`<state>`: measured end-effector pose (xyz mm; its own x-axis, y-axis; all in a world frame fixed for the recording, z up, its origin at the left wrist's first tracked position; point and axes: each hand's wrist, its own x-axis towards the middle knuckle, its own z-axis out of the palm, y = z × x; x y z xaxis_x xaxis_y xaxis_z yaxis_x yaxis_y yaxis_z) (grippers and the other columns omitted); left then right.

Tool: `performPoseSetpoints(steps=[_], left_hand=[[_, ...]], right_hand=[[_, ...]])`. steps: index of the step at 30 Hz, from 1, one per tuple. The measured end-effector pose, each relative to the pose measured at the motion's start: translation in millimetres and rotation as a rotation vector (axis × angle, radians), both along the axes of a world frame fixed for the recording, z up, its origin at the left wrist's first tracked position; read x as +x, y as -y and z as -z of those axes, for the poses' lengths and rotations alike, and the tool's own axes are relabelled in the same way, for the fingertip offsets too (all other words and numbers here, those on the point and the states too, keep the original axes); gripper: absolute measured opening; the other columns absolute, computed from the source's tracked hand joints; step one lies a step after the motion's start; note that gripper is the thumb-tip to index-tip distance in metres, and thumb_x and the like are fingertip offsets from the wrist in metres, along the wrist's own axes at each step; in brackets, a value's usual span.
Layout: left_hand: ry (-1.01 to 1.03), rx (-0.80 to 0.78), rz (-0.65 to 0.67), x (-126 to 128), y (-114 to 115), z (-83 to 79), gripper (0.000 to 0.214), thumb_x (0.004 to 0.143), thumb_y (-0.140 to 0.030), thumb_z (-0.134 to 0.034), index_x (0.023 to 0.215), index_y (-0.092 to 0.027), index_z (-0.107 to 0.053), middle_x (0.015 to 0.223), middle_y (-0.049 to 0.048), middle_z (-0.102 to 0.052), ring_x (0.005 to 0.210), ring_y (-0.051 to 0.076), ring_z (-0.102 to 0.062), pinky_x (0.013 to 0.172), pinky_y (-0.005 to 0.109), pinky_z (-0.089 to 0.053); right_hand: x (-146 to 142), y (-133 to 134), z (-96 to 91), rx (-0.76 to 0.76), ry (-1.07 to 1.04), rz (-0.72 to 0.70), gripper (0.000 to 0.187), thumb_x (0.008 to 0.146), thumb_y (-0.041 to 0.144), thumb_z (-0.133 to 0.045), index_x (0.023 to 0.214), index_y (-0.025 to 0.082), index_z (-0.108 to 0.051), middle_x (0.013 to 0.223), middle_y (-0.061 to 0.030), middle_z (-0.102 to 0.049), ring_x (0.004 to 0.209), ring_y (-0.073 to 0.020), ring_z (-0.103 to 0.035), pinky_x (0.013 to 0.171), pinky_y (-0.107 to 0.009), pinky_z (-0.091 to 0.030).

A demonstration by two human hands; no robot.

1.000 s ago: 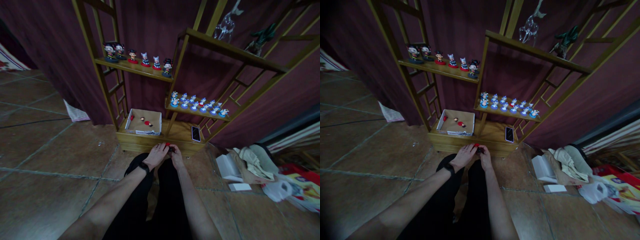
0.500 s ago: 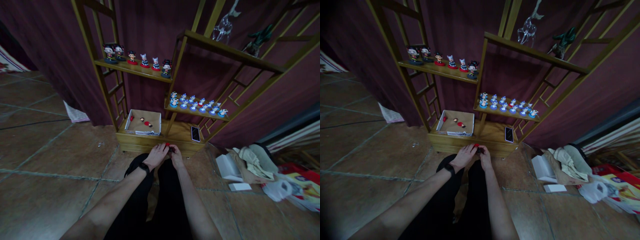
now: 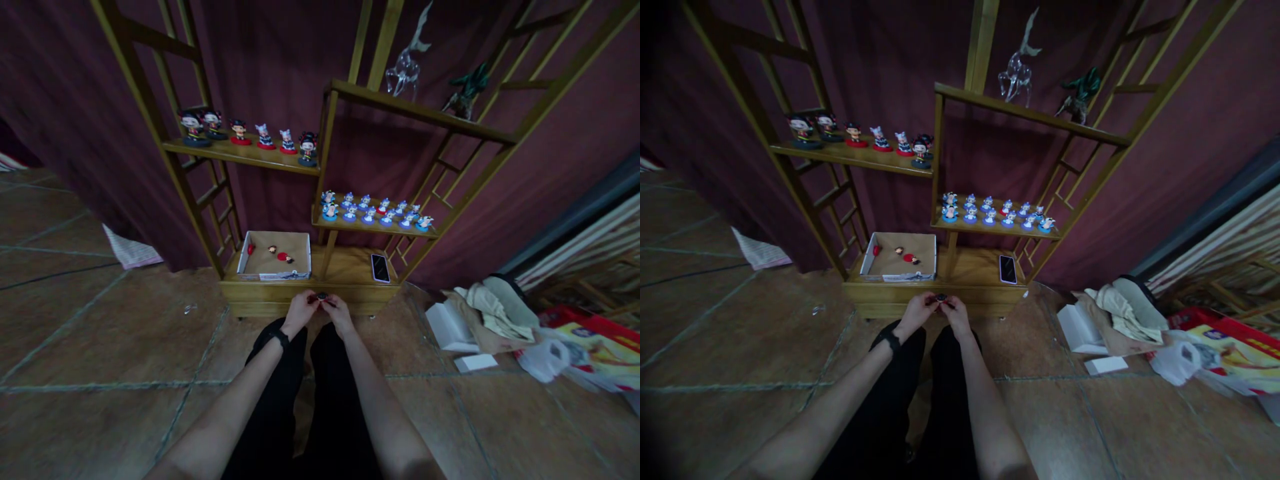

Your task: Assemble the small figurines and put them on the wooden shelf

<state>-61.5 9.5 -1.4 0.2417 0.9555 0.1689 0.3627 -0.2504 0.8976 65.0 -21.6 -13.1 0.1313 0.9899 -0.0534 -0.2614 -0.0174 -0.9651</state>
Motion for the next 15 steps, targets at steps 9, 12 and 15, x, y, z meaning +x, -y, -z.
performPoseSetpoints(steps=[9, 12, 15], left_hand=[[0.352, -0.319, 0.031, 1.9, -3.5, 0.8, 0.006, 0.062, -0.018, -0.061, 0.066, -0.013, -0.062, 0.059, 0.0013, -0.062, 0.053, 0.012, -0.055, 0.052, 0.022, -0.043], [0.414, -0.353, 0.024, 1.9, -1.2, -0.6, 0.007, 0.062, -0.017, -0.061, 0.067, -0.013, -0.063, 0.060, 0.0015, -0.063, 0.053, 0.011, -0.055, 0.053, 0.021, -0.043], [0.444, -0.379, 0.021, 2.0, 1.7, -3.0, 0.009, 0.061, -0.017, -0.063, 0.069, -0.013, -0.064, 0.063, 0.0024, -0.064, 0.055, 0.011, -0.056, 0.054, 0.022, -0.044]], right_hand=[[-2.1, -0.5, -3.8, -0.064, -0.105, -0.037, 0.027, 0.054, 0.036, -0.070, 0.071, 0.020, -0.058, 0.072, 0.0008, -0.065, 0.068, -0.0159, -0.060, 0.070, -0.033, -0.049], [-2.3, 0.7, -7.4, -0.068, -0.133, -0.029, 0.027, 0.052, 0.035, -0.071, 0.069, 0.019, -0.058, 0.072, 0.0006, -0.064, 0.068, -0.0168, -0.061, 0.070, -0.035, -0.050], [-1.2, 2.6, -9.4, -0.070, -0.145, -0.024, 0.025, 0.052, 0.033, -0.071, 0.068, 0.019, -0.058, 0.072, 0.0006, -0.064, 0.067, -0.0166, -0.061, 0.071, -0.035, -0.050]])
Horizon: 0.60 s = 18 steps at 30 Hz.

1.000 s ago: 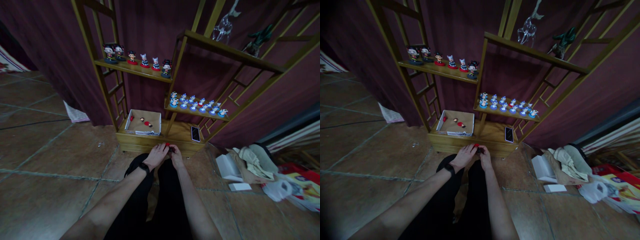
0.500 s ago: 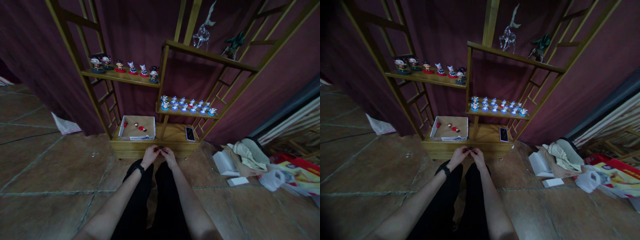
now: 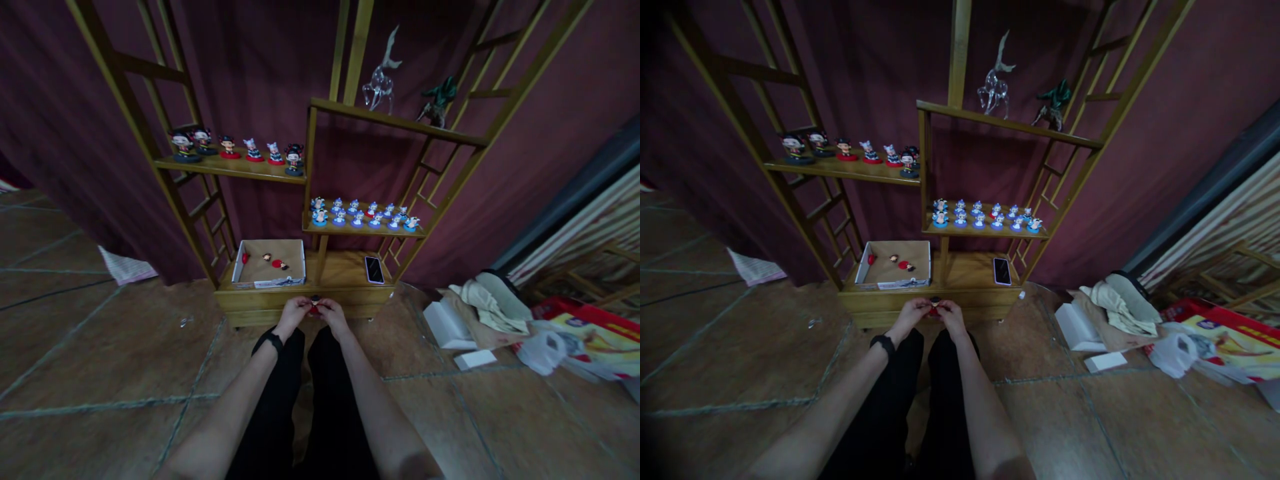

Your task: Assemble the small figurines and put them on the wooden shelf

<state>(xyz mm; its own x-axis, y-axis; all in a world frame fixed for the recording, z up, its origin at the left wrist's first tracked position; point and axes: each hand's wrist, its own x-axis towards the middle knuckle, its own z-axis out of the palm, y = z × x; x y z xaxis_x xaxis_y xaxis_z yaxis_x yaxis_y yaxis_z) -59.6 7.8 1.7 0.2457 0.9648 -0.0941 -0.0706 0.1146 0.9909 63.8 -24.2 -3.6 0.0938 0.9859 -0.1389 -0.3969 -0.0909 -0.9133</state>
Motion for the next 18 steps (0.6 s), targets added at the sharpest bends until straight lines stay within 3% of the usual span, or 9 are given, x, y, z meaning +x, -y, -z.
performPoseSetpoints(steps=[8, 12, 18], left_hand=[[-0.003, 0.006, -0.004, 6.5, 5.2, -2.2, 0.014, 0.055, -0.018, -0.067, 0.066, -0.013, -0.062, 0.058, 0.0009, -0.062, 0.053, 0.011, -0.055, 0.054, 0.022, -0.042], [-0.009, -0.002, -0.029, 10.3, 5.2, 2.6, 0.015, 0.052, -0.017, -0.069, 0.062, -0.014, -0.057, 0.053, -0.0020, -0.058, 0.048, 0.009, -0.051, 0.051, 0.021, -0.039], [-0.007, -0.057, 0.019, 5.4, 8.9, -1.1, 0.021, 0.052, -0.022, -0.070, 0.066, -0.015, -0.056, 0.060, -0.0013, -0.060, 0.052, 0.010, -0.054, 0.049, 0.020, -0.037]], right_hand=[[4.5, 4.5, 2.9, 0.040, 0.043, -0.009, 0.024, 0.055, 0.034, -0.069, 0.069, 0.019, -0.056, 0.073, 0.0011, -0.063, 0.067, -0.0152, -0.060, 0.069, -0.033, -0.050], [6.0, 0.9, 11.9, 0.028, 0.178, 0.026, 0.019, 0.058, 0.032, -0.064, 0.067, 0.020, -0.053, 0.069, 0.0025, -0.061, 0.064, -0.0139, -0.058, 0.064, -0.030, -0.049], [8.0, -0.2, 17.8, 0.053, 0.375, 0.030, 0.011, 0.063, 0.028, -0.057, 0.070, 0.021, -0.052, 0.067, 0.0036, -0.060, 0.064, -0.0136, -0.057, 0.062, -0.027, -0.047]])
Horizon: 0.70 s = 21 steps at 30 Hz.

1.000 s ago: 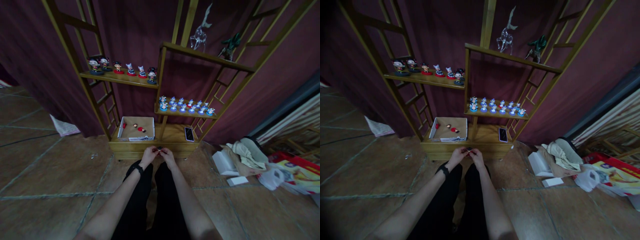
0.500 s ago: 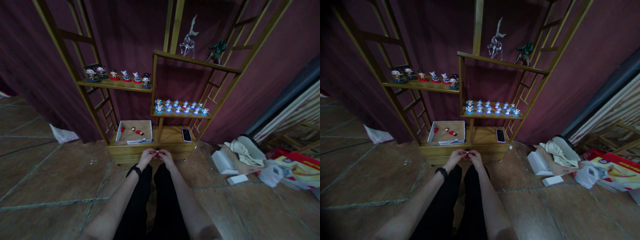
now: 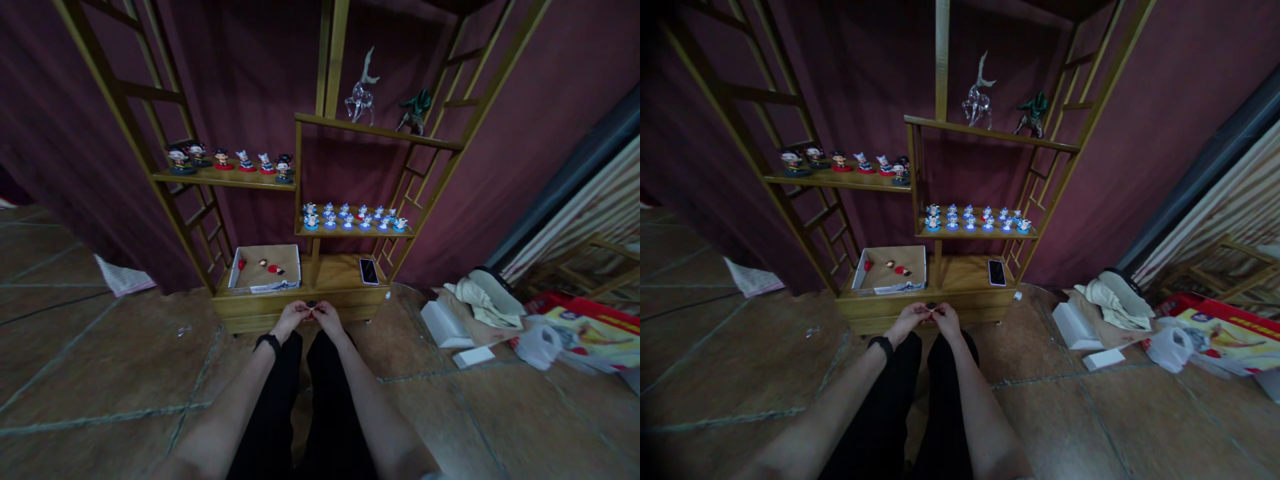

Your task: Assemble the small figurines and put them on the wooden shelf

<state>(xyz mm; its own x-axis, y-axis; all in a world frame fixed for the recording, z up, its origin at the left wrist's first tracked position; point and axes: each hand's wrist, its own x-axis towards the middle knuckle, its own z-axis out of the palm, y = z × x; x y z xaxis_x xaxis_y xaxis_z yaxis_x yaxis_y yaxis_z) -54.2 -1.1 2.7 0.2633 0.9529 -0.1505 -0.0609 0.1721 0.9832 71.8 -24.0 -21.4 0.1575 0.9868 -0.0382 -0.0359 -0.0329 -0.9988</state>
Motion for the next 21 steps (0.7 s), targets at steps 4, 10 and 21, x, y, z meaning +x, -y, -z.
performPoseSetpoints(steps=[4, 10, 21], left_hand=[[-0.046, -0.008, 0.015, -4.7, 1.1, -4.7, 0.019, 0.055, -0.024, -0.068, 0.065, -0.015, -0.055, 0.057, -0.0026, -0.058, 0.053, 0.009, -0.054, 0.049, 0.018, -0.036], [-0.055, -0.015, -0.007, -8.3, 1.2, -9.4, 0.018, 0.054, -0.024, -0.068, 0.062, -0.014, -0.055, 0.053, -0.0025, -0.057, 0.049, 0.008, -0.051, 0.047, 0.018, -0.035], [-0.002, -0.034, -0.074, -18.0, -0.8, -9.8, 0.022, 0.052, -0.026, -0.072, 0.063, -0.014, -0.058, 0.062, 0.0017, -0.063, 0.056, 0.011, -0.057, 0.050, 0.020, -0.041]], right_hand=[[-3.1, 5.6, -5.0, -0.025, 0.104, -0.010, 0.008, 0.067, 0.027, -0.053, 0.074, 0.022, -0.053, 0.068, 0.0038, -0.061, 0.063, -0.0137, -0.058, 0.060, -0.027, -0.046], [-7.7, 16.0, -18.7, -0.010, 0.267, 0.036, 0.005, 0.071, 0.028, -0.054, 0.076, 0.027, -0.055, 0.075, 0.0042, -0.064, 0.078, -0.0160, -0.059, 0.069, -0.027, -0.043], [-47.2, 97.9, -12.2, -0.079, 0.292, 0.034, 0.020, 0.081, 0.026, -0.052, 0.099, 0.032, -0.055, 0.102, -0.0008, -0.061, 0.096, -0.0202, -0.058, 0.080, -0.032, -0.044]])
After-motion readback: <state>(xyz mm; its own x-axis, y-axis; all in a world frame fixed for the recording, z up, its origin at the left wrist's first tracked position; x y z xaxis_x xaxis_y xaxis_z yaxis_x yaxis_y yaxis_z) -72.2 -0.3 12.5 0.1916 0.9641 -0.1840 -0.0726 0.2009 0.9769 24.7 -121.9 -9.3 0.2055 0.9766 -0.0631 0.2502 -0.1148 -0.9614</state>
